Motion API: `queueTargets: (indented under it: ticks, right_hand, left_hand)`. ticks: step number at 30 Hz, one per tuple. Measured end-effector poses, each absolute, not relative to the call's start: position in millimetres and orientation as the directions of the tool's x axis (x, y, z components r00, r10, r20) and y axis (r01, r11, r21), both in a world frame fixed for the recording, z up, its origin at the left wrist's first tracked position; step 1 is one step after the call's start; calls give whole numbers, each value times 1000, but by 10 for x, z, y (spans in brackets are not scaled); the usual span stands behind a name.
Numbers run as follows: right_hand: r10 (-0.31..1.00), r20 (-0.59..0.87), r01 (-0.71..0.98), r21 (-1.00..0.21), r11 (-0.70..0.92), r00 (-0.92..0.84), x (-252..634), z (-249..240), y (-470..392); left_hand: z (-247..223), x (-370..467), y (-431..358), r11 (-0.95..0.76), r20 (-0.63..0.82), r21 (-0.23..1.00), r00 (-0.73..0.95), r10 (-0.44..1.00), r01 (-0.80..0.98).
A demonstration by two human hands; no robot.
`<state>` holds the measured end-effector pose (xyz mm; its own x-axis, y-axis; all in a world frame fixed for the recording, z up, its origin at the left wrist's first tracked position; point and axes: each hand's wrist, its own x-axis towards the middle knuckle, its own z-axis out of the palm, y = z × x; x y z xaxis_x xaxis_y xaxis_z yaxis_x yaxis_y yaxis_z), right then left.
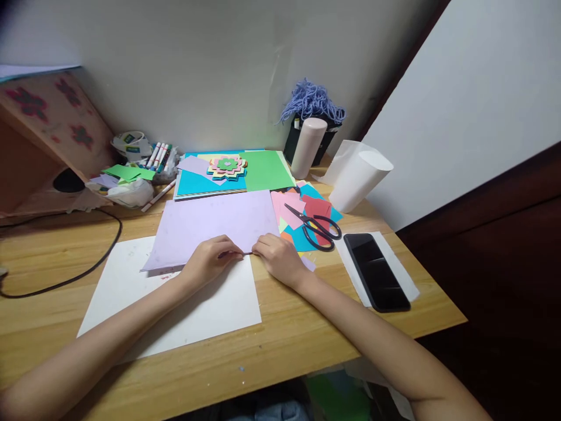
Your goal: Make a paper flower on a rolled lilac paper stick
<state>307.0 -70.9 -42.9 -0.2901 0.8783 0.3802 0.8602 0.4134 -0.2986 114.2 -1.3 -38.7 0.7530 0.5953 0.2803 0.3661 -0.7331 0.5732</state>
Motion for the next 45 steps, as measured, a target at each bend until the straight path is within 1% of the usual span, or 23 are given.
queueTargets:
  ticks: [2, 4, 7, 9, 11, 17, 19, 21, 24, 26, 27, 28, 29, 31, 34, 36, 38, 40, 42, 45]
  right_hand:
    - [879, 386, 863, -300, 407, -281, 3060, -417, -717]
    - [876, 394, 864, -298, 406, -276, 3055, -414, -724]
    - [870, 404, 862, -289, 415, -283, 3062, -430, -735]
    - [869, 402, 864, -281, 417, -289, 3069, -447, -741]
    - [871, 395, 868, -275, 414, -291, 3072, -460, -746]
    - [871, 397, 869, -272, 413, -290, 3062, -456, -745]
    - [872, 395, 870, -272, 412, -289, 3063, -454, -740]
    - [874, 392, 869, -275, 411, -289, 3067, -458, -738]
    - [879, 383, 867, -288, 407, -285, 3072, -463, -743]
    - [883, 380, 865, -303, 401, -277, 3071, -463, -748]
    - [885, 378, 864, -309, 398, -273, 3069, -461, -750]
    - [885, 379, 863, -313, 397, -270, 3068, -459, -751]
    - [885, 381, 862, -315, 397, -269, 3067, -456, -752]
    - [883, 381, 862, -311, 400, -272, 3067, -451, -752]
    - [881, 381, 863, -302, 405, -280, 3073, -447, -751]
    - [881, 378, 863, -301, 407, -283, 3079, -447, -750]
    - [883, 375, 860, -307, 407, -283, 3082, -448, -746]
    - [884, 373, 857, -316, 407, -282, 3081, -447, -741]
    - [884, 374, 855, -321, 407, -280, 3078, -444, -735]
    - [884, 374, 856, -319, 406, -280, 3070, -440, -732]
  left_hand:
    - [-374, 956, -43, -769, 292, 467, 744, 601, 438]
    - [-354, 735, -87, -801, 324, 314, 735, 595, 510]
    - [-318, 451, -158, -842, 390, 83, 761, 519, 533]
    - [-301, 346, -195, -859, 397, -6, 790, 467, 511]
    - [-291, 310, -217, -866, 379, -32, 807, 452, 500]
    - [-273, 361, -239, -841, 268, -50, 818, 508, 539]
    - [-264, 377, -227, -830, 227, -19, 811, 540, 558]
    - [-248, 389, -189, -805, 185, 53, 786, 590, 592]
    - [-196, 414, -71, -700, 94, 243, 701, 707, 672]
    - [-136, 444, 39, -589, -23, 382, 644, 764, 712]
    - [-99, 464, 98, -535, -90, 418, 619, 780, 734]
    - [-60, 488, 156, -499, -154, 426, 604, 782, 754]
    - [-21, 516, 212, -470, -215, 414, 586, 782, 779]
    - [52, 575, 312, -444, -306, 345, 547, 779, 827]
    - [127, 654, 424, -435, -399, 201, 479, 782, 878]
    - [145, 675, 473, -431, -438, 140, 446, 781, 891]
    - [134, 658, 496, -430, -428, 109, 433, 793, 896]
    - [93, 602, 485, -449, -379, 127, 462, 802, 884]
    - [28, 519, 426, -486, -293, 205, 527, 798, 850]
    - [-82, 381, 247, -521, -105, 323, 577, 810, 790]
